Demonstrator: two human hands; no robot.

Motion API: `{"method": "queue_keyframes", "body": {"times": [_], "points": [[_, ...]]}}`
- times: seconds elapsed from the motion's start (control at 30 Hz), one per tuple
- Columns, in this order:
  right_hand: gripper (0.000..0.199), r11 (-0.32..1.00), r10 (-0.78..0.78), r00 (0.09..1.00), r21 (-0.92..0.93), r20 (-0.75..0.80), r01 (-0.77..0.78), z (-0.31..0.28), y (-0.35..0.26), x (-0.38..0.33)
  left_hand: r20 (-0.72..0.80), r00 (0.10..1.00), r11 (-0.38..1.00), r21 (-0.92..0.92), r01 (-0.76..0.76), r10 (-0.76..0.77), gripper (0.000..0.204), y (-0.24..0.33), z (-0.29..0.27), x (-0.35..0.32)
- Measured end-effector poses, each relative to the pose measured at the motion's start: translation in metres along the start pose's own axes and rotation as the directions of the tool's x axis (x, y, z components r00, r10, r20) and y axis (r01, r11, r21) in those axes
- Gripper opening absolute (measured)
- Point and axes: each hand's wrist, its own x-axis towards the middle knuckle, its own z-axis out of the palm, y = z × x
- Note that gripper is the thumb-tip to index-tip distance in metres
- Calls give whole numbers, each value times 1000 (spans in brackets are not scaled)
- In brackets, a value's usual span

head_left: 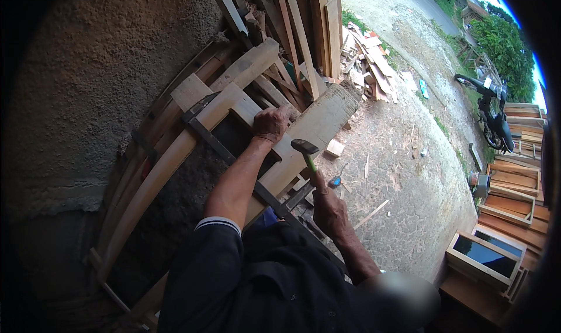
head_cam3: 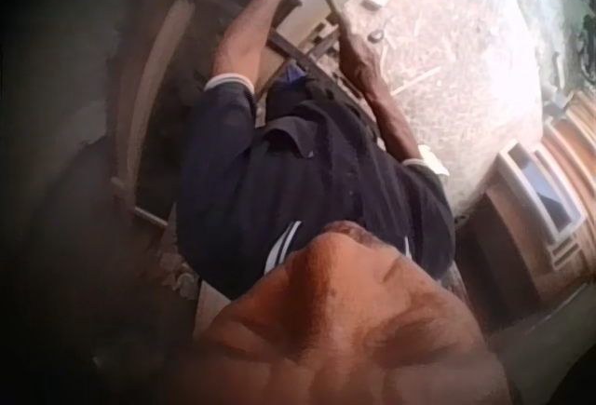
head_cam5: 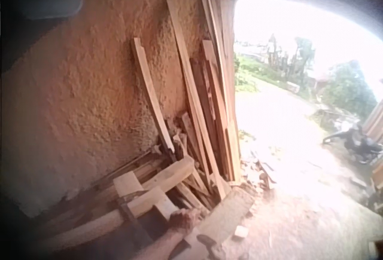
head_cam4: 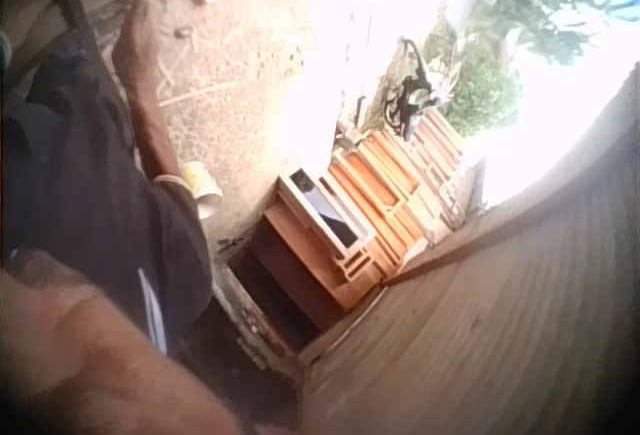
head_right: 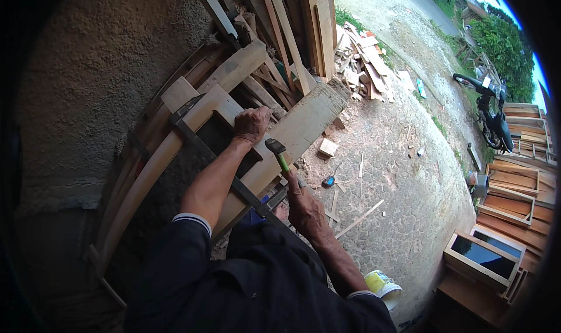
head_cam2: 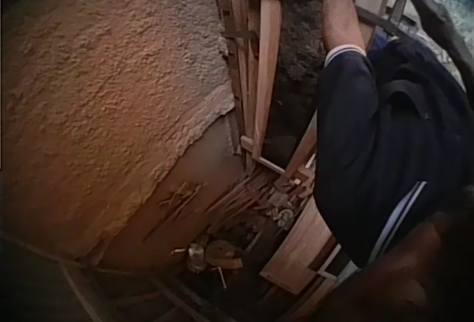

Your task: The person assembles a wooden frame by positioning planks and securing them with nails. They use a hammer to drive nails into the joints and a metal bar clamp to hold the frame together during assembly. The person repeatedly adjusts the frame and hammers nails to ensure stability.

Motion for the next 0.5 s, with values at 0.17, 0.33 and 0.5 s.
{"method": "queue_keyframes", "body": {"times": [0.17, 0.33, 0.5], "points": [[79, 986, 131, 974, -126, 182, -109, 0, 1, -3, -22, 1000, 1000, -7, 8, -9, 24, 1, 3, -6], [79, 997, -12, 1000, -73, -7, 11, 6, 10, -12, -51, 999, 1000, -18, -4, 3, 23, -2, 6, -3], [78, 990, 92, 986, -118, 139, -76, 16, 20, -9, -17, 1000, 1000, 17, -14, 15, 22, -5, 8, -1]]}}
